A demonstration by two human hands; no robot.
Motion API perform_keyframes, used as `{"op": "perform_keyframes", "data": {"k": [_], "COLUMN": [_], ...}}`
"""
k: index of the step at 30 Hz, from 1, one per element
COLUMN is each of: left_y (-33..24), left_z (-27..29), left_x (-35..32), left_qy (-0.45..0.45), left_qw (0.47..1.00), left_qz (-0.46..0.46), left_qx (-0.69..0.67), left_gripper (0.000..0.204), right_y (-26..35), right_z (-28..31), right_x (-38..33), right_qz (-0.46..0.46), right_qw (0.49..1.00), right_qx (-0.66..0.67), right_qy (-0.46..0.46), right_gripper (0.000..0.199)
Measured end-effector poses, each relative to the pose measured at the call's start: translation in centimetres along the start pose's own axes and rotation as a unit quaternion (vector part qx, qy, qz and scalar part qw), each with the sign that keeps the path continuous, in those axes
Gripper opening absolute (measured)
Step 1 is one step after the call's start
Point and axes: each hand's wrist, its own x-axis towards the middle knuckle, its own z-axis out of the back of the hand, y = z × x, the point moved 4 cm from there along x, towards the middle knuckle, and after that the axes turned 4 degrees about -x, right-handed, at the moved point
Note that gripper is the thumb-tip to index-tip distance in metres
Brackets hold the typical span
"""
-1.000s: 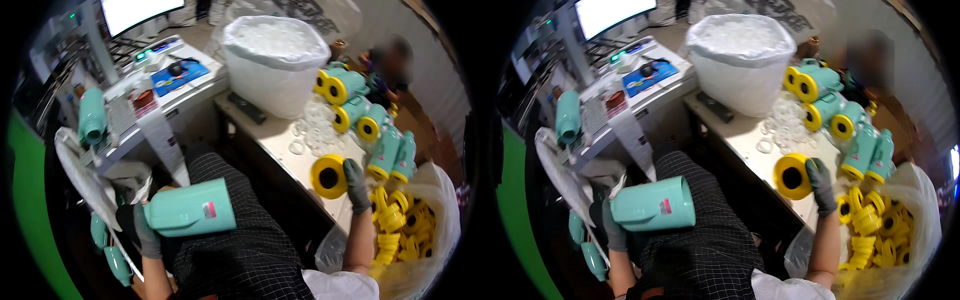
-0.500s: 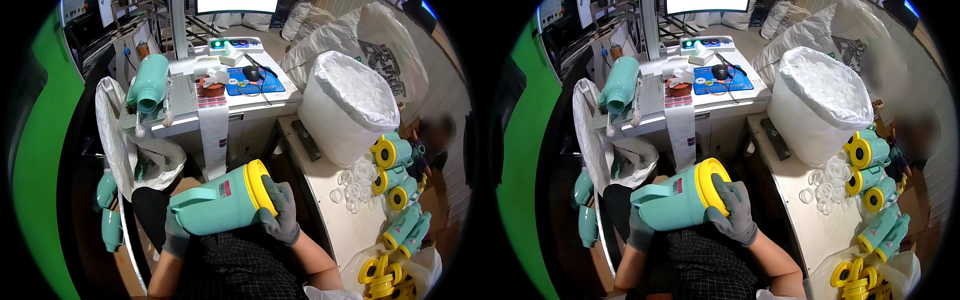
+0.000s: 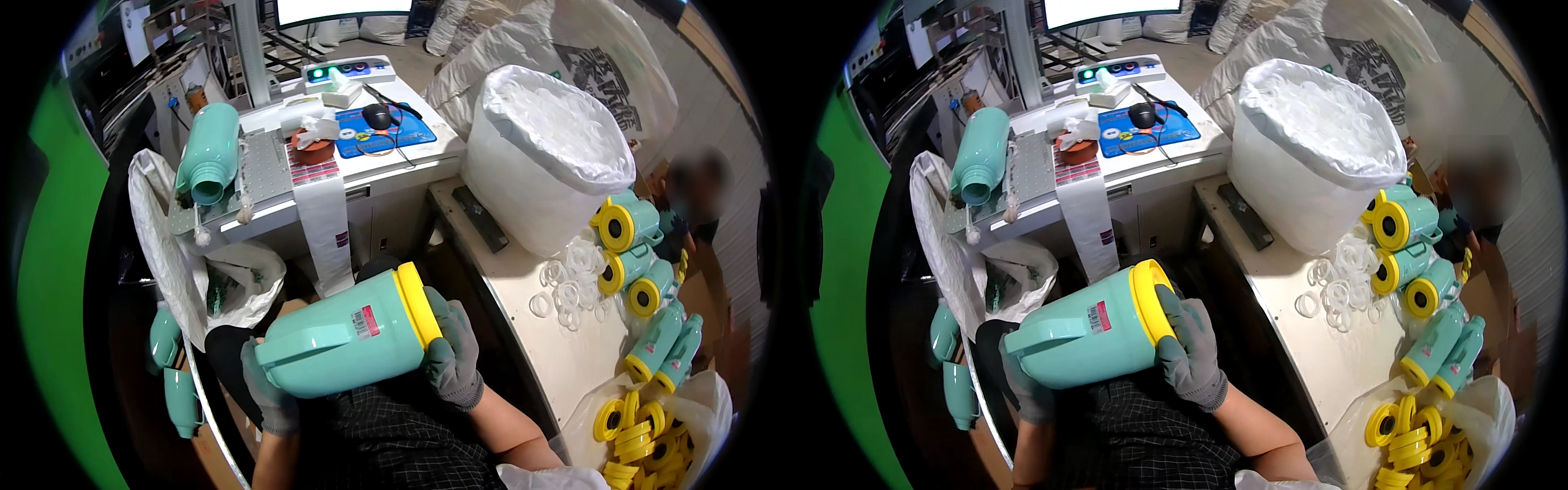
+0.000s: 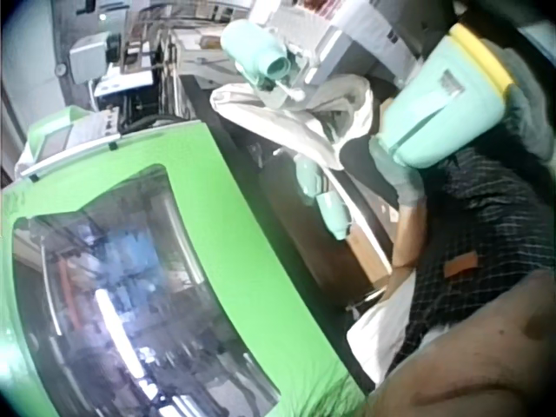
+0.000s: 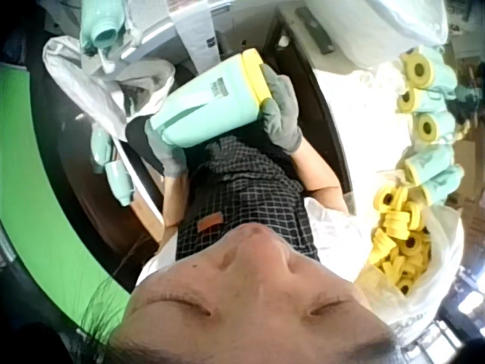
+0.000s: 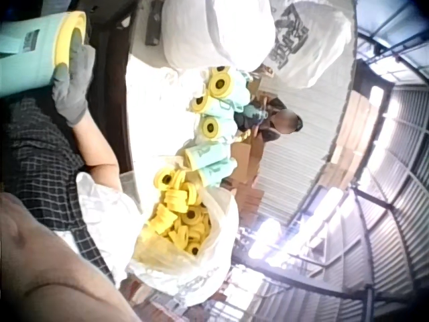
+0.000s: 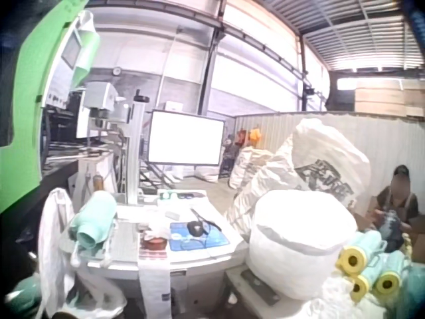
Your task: The person assembles teal kettles by inserting a white plastic insert into the body, applying a label, and screwing on a yellow lid. The person handles the kettles one at a time and places the finished units on a nearby table.
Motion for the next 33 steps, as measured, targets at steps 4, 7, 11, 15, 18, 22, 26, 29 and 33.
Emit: {"op": "perform_keyframes", "data": {"k": [4,7,11,15,18,22,26,29,33], "left_y": [-2.7,-4.4,-5.2,-3.6,-5.1,-9.5,-14.8,-15.5,-14.8], "left_z": [-1.1,-1.8,-2.3,-1.5,-2.7,-5.3,-8.8,-9.8,-13.1], "left_x": [0.5,0.7,1.1,1.6,1.8,0.2,-1.7,-3.9,-3.5], "left_qy": [0.038,0.037,0.056,0.087,0.102,0.081,0.367,0.507,0.424], "left_qw": [0.975,0.954,0.964,0.965,0.971,0.983,0.777,0.684,0.769], "left_qz": [-0.117,-0.176,-0.184,-0.165,-0.162,-0.134,-0.466,-0.495,-0.478], "left_qx": [0.184,0.239,0.185,0.187,0.141,0.097,0.210,0.171,0.003], "left_gripper": [0.033,0.036,0.040,0.051,0.055,0.045,0.059,0.065,0.092], "right_y": [0.3,0.1,-0.1,0.0,-1.2,-4.8,-8.2,-9.5,-9.6], "right_z": [0.6,0.9,1.6,2.6,2.5,2.8,2.9,5.4,12.0], "right_x": [-0.4,-1.1,-2.1,-2.5,-3.5,-5.5,-10.9,-14.0,-14.4], "right_qz": [-0.059,-0.109,-0.155,-0.184,-0.214,-0.361,-0.282,-0.129,-0.296], "right_qw": [0.998,0.993,0.981,0.976,0.958,0.912,0.952,0.991,0.851], "right_qx": [-0.006,0.029,0.079,0.064,0.129,0.181,0.120,-0.014,0.357], "right_qy": [-0.025,-0.044,-0.086,-0.092,-0.139,-0.068,-0.019,-0.014,-0.246], "right_gripper": [0.064,0.072,0.076,0.074,0.063,0.062,0.060,0.075,0.072]}}
